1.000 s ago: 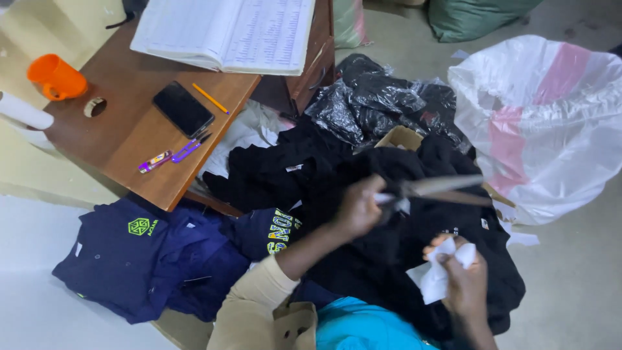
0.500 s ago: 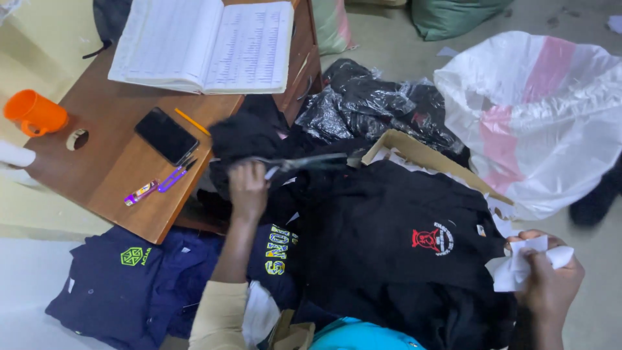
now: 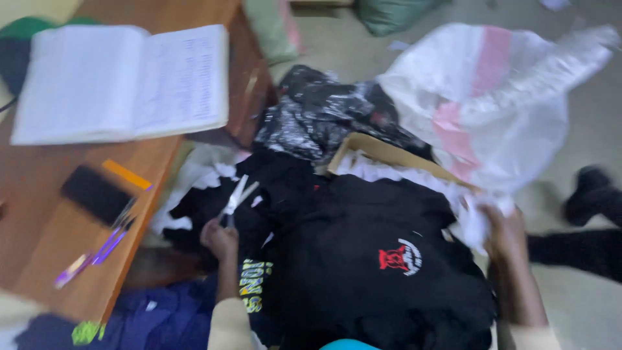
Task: The person is using a pair of scissors to cut off white fabric labels from a pile of black sweatshirts.
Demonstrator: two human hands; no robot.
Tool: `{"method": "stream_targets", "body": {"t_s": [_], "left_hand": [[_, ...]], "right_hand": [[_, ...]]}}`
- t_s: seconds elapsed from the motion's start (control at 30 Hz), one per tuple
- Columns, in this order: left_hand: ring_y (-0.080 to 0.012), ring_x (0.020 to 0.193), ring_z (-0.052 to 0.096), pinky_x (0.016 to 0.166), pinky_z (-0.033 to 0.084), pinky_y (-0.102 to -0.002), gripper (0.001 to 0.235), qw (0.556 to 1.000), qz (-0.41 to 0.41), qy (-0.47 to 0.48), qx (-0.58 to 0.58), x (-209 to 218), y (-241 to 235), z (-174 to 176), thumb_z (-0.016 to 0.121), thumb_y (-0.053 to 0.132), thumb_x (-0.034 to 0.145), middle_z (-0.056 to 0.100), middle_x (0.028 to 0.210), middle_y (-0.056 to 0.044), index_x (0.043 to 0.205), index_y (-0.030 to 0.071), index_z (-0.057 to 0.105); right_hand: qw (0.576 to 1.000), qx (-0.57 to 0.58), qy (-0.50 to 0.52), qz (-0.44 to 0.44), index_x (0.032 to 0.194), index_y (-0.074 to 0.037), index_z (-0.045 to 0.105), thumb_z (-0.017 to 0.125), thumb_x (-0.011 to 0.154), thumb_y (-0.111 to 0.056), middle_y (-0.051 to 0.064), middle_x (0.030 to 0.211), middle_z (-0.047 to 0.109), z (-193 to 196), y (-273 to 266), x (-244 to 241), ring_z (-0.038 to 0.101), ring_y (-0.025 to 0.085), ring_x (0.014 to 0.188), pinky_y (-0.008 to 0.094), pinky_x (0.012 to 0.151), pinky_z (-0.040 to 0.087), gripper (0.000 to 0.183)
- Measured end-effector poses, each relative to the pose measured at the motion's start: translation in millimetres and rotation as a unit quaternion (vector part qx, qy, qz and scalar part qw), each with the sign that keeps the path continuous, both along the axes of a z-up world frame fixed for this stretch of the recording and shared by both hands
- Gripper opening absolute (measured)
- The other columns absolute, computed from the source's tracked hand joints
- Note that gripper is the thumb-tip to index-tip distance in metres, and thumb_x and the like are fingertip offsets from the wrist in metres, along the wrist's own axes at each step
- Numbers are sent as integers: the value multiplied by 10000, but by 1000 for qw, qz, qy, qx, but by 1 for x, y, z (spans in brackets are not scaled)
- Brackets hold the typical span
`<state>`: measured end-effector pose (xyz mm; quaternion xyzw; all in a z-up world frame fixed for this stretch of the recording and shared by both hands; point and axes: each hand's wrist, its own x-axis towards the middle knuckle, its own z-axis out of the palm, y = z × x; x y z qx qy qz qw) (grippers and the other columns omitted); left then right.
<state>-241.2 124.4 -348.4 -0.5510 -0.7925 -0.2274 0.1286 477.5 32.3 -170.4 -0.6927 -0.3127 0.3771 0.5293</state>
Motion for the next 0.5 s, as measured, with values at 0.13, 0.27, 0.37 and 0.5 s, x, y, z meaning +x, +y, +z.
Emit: {"method": "stream_targets", "body": {"t_s": [0.13, 0.27, 0.37, 0.5], "left_hand": [[-423, 989, 707, 965, 540, -496, 650, 988, -85, 23, 127, 46, 29, 65, 849, 21, 527, 692, 1024, -204, 1142, -26, 643], [-385, 939, 760, 833, 585, -507, 324, 964, -28, -234, -127, 108, 27, 127, 894, 288, 762, 760, 862, -97, 1011, 161, 730], [-339, 930, 770, 812, 585, -468, 405, 939, -59, -279, -191, 153, 19, 187, 970, 385, 716, 771, 846, -71, 991, 188, 747], [-360, 896, 773, 774, 590, -459, 433, 901, -100, -353, -231, 187, -11, 254, 984, 285, 728, 773, 871, -180, 1060, 93, 783]], "right_hand": [[973, 23, 209, -91, 1208, -22, 623, 664, 934, -100, 81, 968, 655, -149, 112, 56, 644, 166, 727, 271, 573, 523, 288], [943, -242, -204, 105, 1512, -42, 566, 728, 926, -316, 363, 1413, 622, -211, 174, 33, 568, 501, 1369, 531, 1212, 364, 667], [959, -272, -71, 39, 1630, 81, 293, 740, 917, -697, 405, 1561, 458, -258, 196, 45, 460, 492, 1468, 588, 1251, 259, 1147], [914, -328, -208, 118, 1694, -60, 242, 581, 854, -949, 341, 1706, 268, -279, 176, 69, 442, 603, 1445, 688, 1205, 319, 1269]]}}
